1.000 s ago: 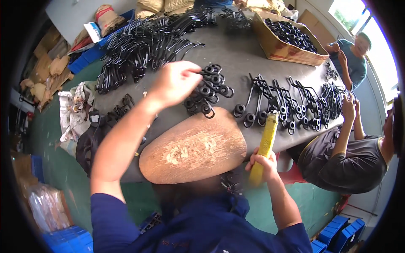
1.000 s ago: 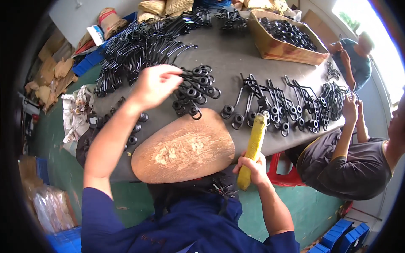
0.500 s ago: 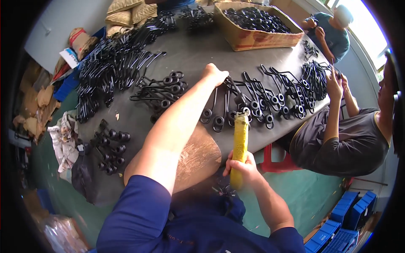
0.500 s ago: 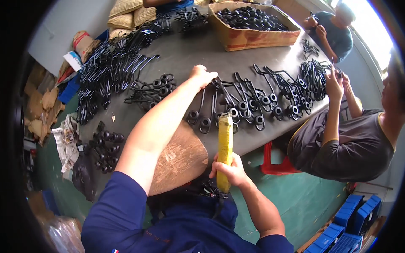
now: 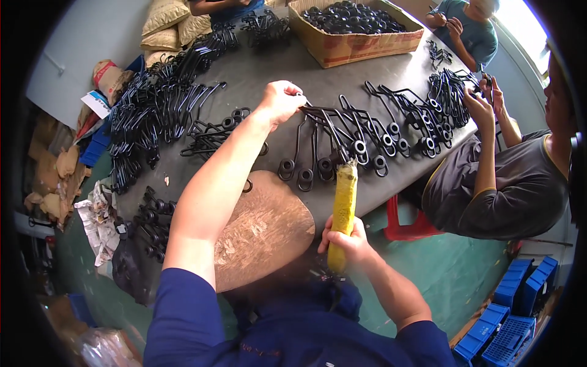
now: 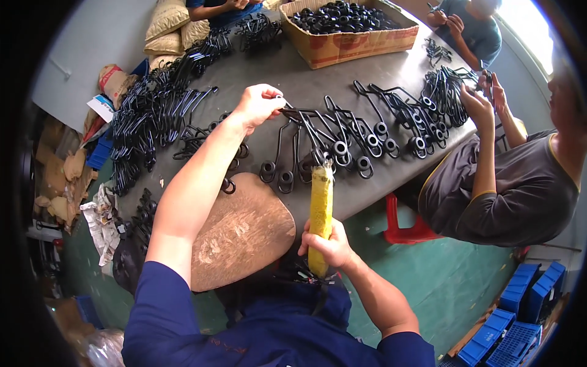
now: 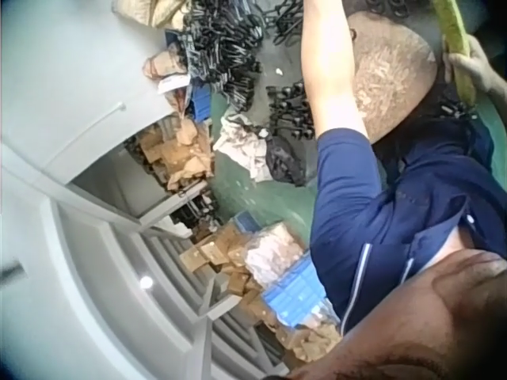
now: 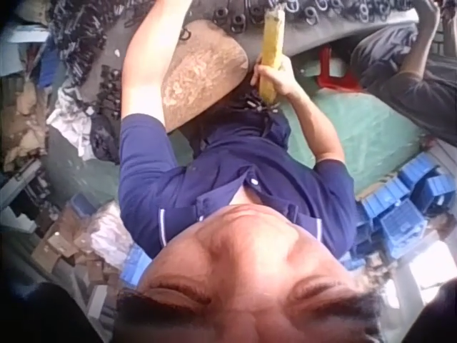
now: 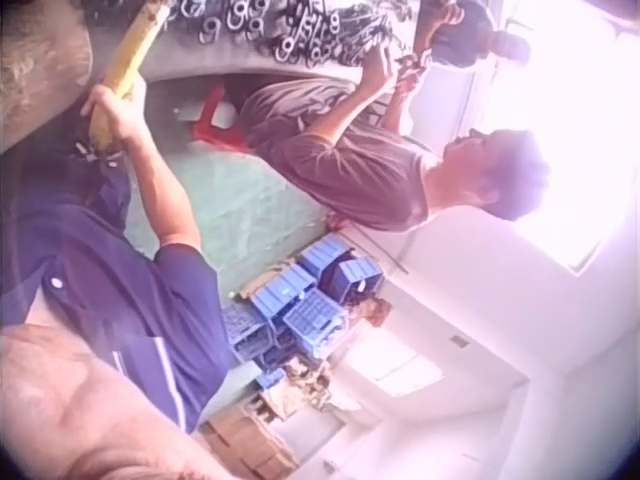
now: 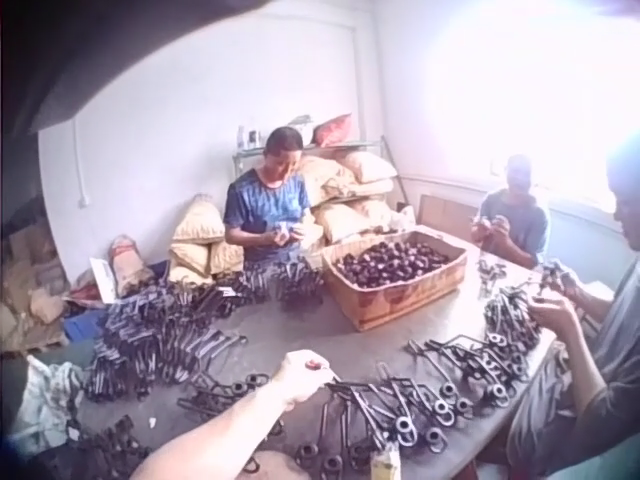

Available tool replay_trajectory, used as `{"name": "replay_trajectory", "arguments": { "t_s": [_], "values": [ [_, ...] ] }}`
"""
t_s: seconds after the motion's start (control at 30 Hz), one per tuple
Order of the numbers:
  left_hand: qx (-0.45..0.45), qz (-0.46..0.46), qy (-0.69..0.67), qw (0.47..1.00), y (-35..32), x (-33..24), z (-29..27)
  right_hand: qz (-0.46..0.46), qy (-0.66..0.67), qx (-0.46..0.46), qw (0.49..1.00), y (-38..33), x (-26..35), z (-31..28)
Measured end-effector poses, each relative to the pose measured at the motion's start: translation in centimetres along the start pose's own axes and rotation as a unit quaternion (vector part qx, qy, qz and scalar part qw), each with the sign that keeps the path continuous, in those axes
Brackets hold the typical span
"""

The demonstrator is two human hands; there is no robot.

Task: Assembling black metal wire components by tapping them onto a wooden form using a yellow mallet at a workshop table.

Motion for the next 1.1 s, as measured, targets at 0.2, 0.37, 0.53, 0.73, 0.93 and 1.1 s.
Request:
{"name": "replay_trajectory", "arguments": {
  "t_s": [0.2, 0.37, 0.53, 0.73, 0.93, 1.1],
  "values": [
    [-0.045, -0.054, 0.232, 0.970, -1.3, 1.0, -2.5, 0.005, -0.007, 0.006, 1.000, 0.2, 0.3, 0.3],
    [-0.054, 0.087, 0.416, 0.904, 0.0, -5.3, 3.6, 0.012, -0.013, 0.009, 1.000, 0.2, 0.3, -0.1],
    [0.089, -0.076, 0.335, 0.935, 3.3, -3.0, 10.1, 0.014, -0.001, 0.021, 1.000, 0.2, 0.4, 0.3],
    [0.061, -0.151, 0.168, 0.972, 6.8, 2.3, 10.8, 0.018, -0.010, 0.038, 0.999, 0.5, 0.7, 0.3],
    [0.098, -0.006, -0.112, 0.989, 0.9, -5.9, 11.3, 0.008, -0.006, 0.041, 0.999, 0.1, 0.4, 0.2],
    [0.108, 0.171, -0.054, 0.978, -6.0, -12.8, 10.7, -0.057, -0.077, 0.022, 0.995, -0.3, -0.4, 0.3]
  ]
}}
Point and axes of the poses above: each hand's wrist, its own y-axis towards the middle knuckle, its own z-axis out of the palm, x = y × z, the point moved 8 cm from there along y, towards the middle knuckle, and after that the axes turned 1 degree about -y, right-handed, at the moved point
